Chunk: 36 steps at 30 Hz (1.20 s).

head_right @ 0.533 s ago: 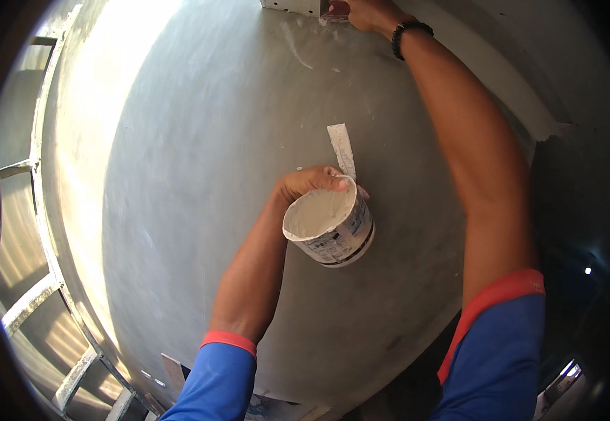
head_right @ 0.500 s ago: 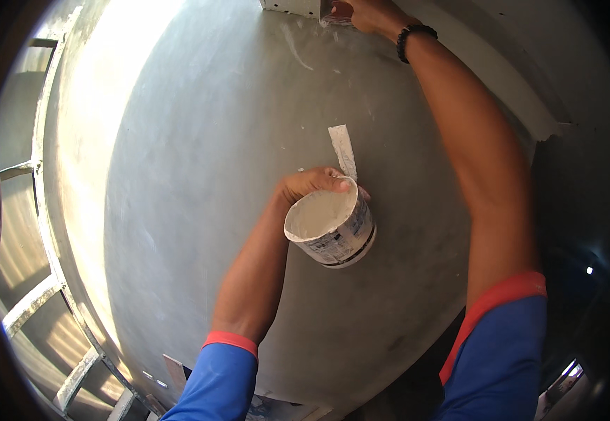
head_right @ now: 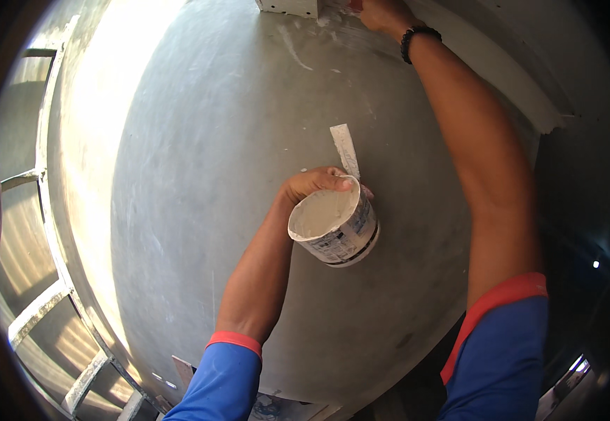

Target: The person applies plaster to the corner and upper edges of a concrete wall using a hand scraper, taking material from a bucket.

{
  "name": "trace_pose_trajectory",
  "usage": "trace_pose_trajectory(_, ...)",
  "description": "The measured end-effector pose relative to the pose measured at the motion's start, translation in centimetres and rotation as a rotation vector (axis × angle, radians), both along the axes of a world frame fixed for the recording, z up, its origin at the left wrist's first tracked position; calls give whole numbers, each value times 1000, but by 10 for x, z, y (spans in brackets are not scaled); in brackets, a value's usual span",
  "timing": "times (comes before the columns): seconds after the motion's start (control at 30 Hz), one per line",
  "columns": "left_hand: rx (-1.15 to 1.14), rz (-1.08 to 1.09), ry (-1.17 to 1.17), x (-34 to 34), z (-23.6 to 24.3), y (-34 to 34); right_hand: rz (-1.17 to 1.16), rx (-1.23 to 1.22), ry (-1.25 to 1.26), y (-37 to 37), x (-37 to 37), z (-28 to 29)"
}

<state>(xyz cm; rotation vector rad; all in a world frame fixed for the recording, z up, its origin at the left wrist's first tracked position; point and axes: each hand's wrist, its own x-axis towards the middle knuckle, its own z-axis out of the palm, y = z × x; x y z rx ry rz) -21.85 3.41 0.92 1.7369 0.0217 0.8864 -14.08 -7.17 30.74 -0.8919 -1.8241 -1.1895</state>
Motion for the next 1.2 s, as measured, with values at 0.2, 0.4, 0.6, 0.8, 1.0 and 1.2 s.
trace_pose_trajectory(0.2,8,9,26,1,0,1,-11,12,32,-4,-10,-4)
trace_pose_trajectory(0.4,77,29,98,-1,1,7,-32,63,42,-2,-15,-7)
trace_pose_trajectory(0.6,-17,-1,27,-1,1,-1,-100,60,-79,-5,-22,-7)
trace_pose_trajectory(0.8,-1,-1,30,2,2,-4,-81,134,-103,-2,-17,-7)
trace_pose_trajectory(1.0,-16,22,37,-5,0,-4,-183,45,-130,-5,-26,-15)
trace_pose_trajectory(1.2,32,89,38,-5,1,-4,-36,-49,-196,-15,-18,-23)
